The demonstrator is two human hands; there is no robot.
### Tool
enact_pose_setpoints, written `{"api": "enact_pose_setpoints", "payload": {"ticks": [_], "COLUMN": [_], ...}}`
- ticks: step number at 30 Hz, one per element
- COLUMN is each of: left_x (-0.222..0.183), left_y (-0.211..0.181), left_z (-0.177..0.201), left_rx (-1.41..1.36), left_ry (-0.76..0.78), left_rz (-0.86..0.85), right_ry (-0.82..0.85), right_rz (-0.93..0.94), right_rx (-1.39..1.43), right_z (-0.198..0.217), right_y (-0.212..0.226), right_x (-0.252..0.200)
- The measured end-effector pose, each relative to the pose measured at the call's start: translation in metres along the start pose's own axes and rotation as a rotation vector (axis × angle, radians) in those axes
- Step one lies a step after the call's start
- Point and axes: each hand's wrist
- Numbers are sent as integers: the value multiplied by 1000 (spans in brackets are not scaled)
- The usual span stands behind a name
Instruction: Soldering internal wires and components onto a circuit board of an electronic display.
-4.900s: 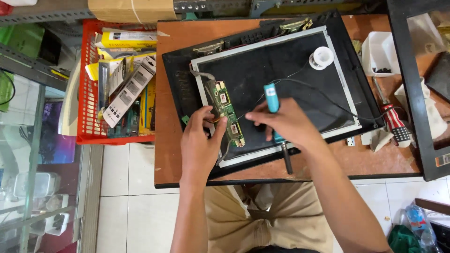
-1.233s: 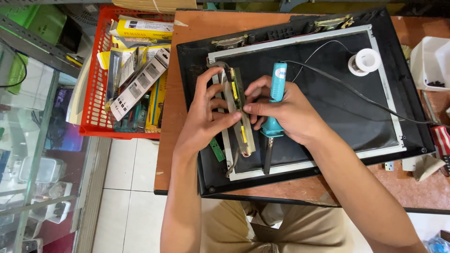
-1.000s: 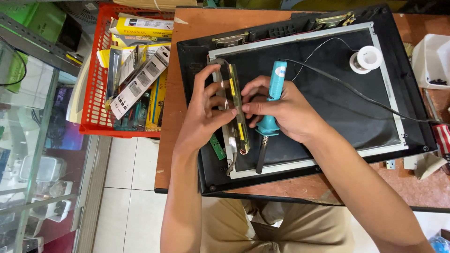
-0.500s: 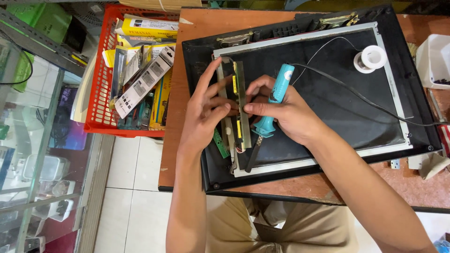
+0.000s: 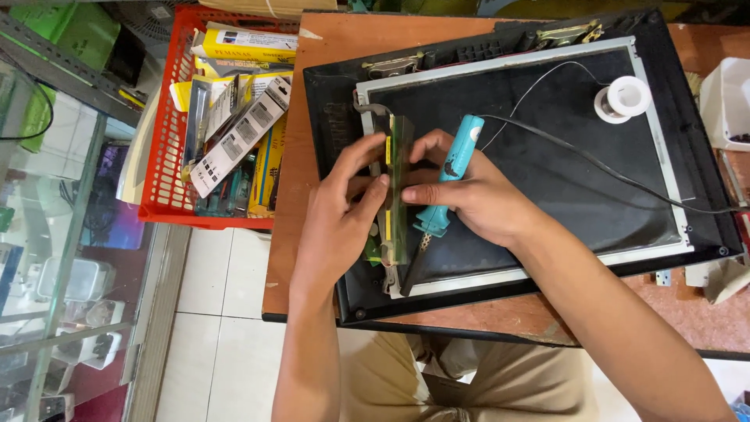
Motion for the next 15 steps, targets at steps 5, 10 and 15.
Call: {"api": "enact_pose_setpoints", "payload": {"ticks": [5,10,15], "left_x": [0,1,4], "left_y": [-1,2,-7], "left_z": [-1,2,-1], "left_rx": [166,111,132], "left_ry": [-65,-105,-90], "left_rz": [29,46,20], "right_ry": [-14,-45,-66], "right_rz": [19,15,14], "right_rx": [95,44,31], "right_z": [-9,-10,-9], "right_y": [7,8,7], "right_x": [-2,0,3]}}
Point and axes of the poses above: each hand's wrist, its own x-axis towards the middle knuckle, its own z-axis out of the back of the hand, y = z × x, and after that the axes turned 3 degrees about -z, right-handed
